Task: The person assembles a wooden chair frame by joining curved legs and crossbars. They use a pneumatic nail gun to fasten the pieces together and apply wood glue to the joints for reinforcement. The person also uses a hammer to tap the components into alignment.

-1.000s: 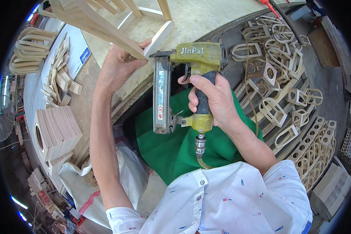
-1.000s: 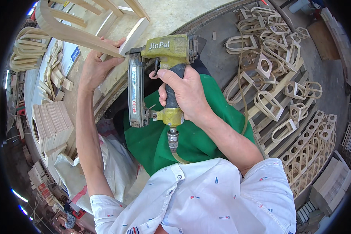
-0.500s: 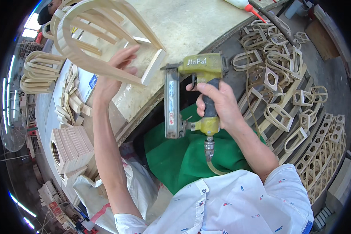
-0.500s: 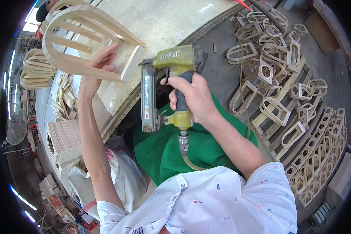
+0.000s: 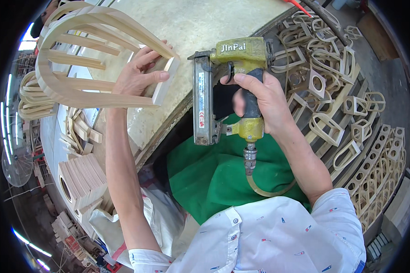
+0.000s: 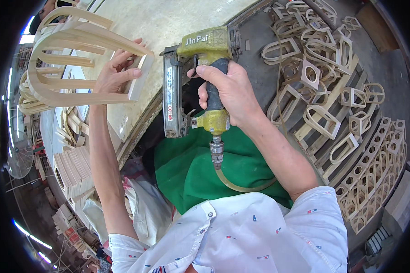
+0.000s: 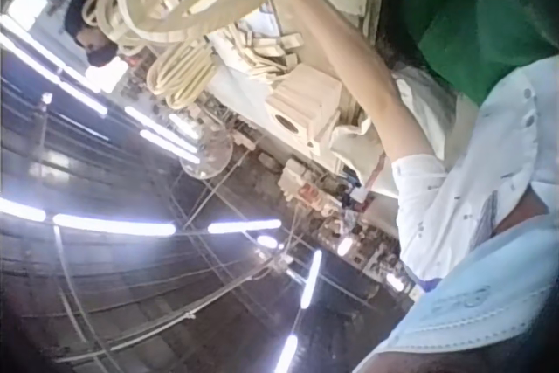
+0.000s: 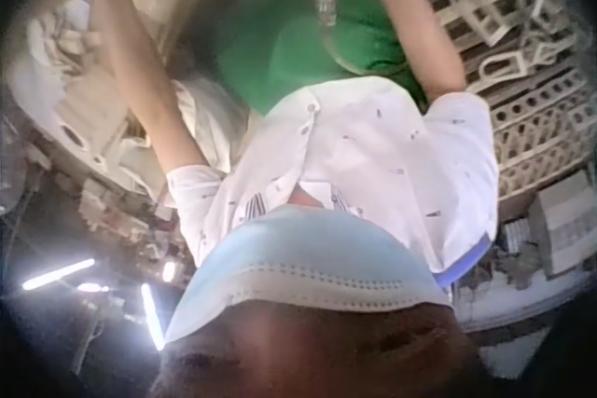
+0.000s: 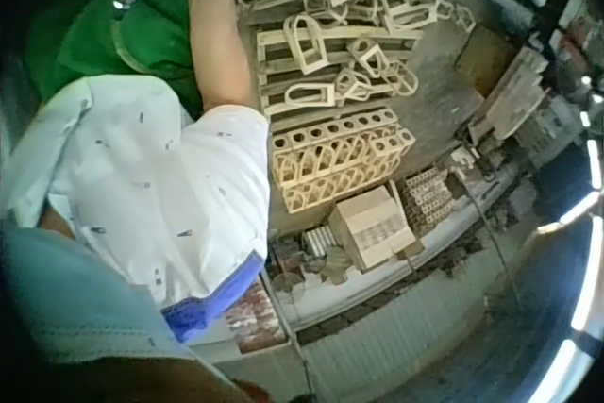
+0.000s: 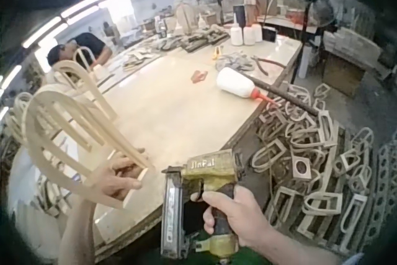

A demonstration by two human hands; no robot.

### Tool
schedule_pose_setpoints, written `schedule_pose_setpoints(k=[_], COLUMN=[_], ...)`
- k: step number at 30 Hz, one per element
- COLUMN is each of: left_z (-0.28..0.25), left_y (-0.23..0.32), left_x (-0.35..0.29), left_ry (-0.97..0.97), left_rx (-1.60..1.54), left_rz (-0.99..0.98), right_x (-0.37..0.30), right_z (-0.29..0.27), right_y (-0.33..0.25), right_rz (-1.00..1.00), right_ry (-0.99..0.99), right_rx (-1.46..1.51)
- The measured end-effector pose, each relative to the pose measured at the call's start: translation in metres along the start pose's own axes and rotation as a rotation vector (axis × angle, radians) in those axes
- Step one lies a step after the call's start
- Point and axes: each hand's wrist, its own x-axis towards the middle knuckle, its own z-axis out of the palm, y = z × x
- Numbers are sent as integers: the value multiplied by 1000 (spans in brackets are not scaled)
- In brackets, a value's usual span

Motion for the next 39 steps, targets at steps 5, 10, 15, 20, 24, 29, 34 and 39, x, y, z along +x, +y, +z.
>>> schedule_pose_setpoints(k=[5,10,15,20,24,29,34,39], left_z=[1,0,-7,-3,-3,-5,-1,-3], left_y=[0,0,0,-8,-14,-12,-3,-7], left_x=[0,1,1,1,3,4,0,-1], left_ry=[9,9,-10,-5,-1,-17,23,6], left_rx=[-49,9,172,141,122,137,165,176], left_rz=[-3,2,27,77,67,90,68,86], right_x=[1,2,-7,-14,-4,15,41,43], right_z=[0,1,10,18,30,17,-4,-3], right_y=[-1,-3,-33,-80,-97,-72,-44,-38], right_rz=[11,-12,-86,-145,-135,-988,-1357,-1337], right_ry=[-20,-31,-54,-111,-130,-554,-657,-696], right_rx=[-52,-61,-259,-480,-1054,-1690,-1925,-1917])
